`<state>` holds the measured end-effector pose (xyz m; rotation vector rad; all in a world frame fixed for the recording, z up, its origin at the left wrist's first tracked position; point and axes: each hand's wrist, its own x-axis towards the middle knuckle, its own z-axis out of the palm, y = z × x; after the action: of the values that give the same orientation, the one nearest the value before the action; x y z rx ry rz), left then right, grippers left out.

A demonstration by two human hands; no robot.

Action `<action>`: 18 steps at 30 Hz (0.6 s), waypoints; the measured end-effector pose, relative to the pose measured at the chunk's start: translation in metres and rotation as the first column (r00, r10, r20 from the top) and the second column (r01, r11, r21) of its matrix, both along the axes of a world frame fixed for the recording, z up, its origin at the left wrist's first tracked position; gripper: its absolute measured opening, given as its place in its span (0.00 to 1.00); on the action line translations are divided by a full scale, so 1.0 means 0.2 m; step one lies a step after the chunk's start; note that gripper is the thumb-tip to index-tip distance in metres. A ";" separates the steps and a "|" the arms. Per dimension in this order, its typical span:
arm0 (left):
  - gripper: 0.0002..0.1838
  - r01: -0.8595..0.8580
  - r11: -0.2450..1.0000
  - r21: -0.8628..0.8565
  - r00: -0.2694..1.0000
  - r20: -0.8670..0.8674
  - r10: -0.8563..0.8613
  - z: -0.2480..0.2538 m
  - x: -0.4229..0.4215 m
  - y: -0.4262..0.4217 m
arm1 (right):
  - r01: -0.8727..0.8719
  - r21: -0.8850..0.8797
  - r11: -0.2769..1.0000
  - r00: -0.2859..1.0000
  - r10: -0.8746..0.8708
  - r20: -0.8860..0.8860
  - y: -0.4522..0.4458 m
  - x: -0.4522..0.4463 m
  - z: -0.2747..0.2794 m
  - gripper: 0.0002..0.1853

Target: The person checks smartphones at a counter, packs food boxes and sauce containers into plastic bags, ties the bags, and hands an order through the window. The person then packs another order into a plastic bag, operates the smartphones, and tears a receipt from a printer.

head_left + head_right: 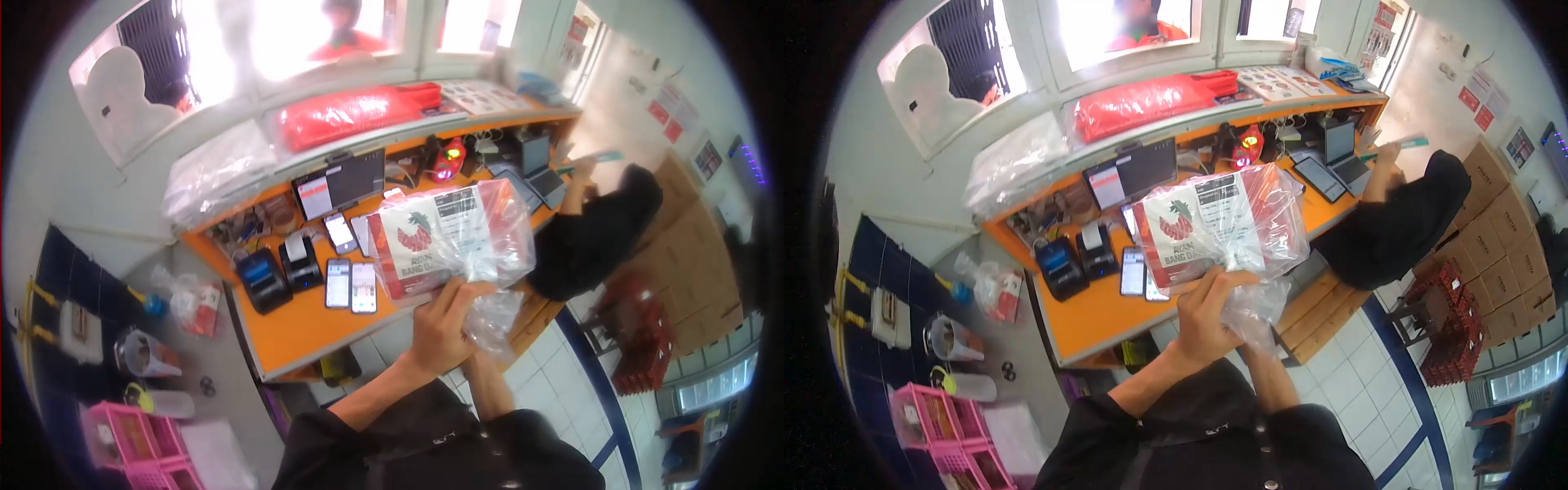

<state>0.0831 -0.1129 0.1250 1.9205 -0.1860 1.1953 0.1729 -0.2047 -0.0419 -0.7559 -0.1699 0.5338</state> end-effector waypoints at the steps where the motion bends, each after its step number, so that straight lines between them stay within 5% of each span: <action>1: 0.21 0.002 1.000 0.005 1.000 0.012 -0.002 0.01 0.06 0.07 | 0.011 0.000 1.000 1.000 -0.011 0.004 0.05 0.06 0.01 0.36; 6: 0.19 0.058 0.976 0.210 0.978 0.183 -0.097 0.06 0.38 0.47 | -0.011 0.011 1.000 1.000 0.011 0.017 0.35 0.33 0.04 0.35; 18: 0.14 -0.102 0.861 0.497 0.983 0.184 0.010 0.35 1.13 1.03 | -0.301 0.046 0.953 0.942 0.289 0.174 1.17 1.32 0.32 0.34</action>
<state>0.3093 0.0924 0.1940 2.2763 -0.5941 1.4629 0.4364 0.0291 0.0229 -0.7080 -0.4602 0.7458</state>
